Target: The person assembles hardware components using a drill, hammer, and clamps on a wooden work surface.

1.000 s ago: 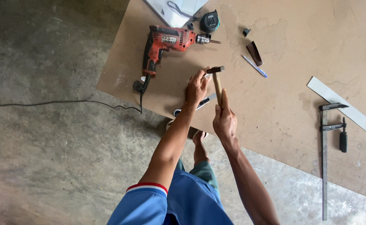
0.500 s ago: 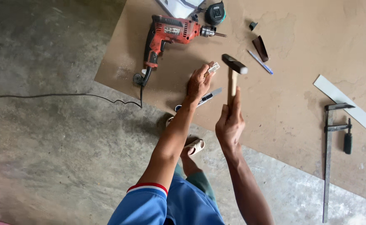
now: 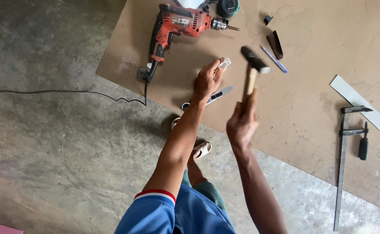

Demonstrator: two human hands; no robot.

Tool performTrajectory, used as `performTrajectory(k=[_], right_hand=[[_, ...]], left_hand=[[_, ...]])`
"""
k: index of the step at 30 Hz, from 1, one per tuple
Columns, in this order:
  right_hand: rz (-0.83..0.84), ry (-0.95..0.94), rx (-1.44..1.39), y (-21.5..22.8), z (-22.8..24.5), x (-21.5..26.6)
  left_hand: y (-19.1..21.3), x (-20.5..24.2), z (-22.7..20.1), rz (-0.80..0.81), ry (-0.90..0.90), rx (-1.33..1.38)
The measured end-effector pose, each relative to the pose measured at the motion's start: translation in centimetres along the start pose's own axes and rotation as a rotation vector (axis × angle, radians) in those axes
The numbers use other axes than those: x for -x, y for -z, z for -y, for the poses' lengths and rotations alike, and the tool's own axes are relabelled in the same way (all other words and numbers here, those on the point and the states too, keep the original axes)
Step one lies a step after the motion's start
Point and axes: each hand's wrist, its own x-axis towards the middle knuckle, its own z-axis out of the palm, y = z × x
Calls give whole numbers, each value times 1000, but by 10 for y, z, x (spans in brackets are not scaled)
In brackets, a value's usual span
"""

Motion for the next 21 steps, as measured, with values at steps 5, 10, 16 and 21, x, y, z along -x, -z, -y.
performTrajectory(k=[5,10,16,21], right_hand=[[406,-275,266,-10,-8,-10],[267,-251,143,20,37,-18],[430,-274,234,-5,15,-16],[246,-197,114,19,57,-35]], left_hand=[[0,-8,1,-23,-19,-43],[-16,6,26,-24,-40,-40],[-20,8,35,-33,-57,36],[-9,0,26,-34,-75,15]])
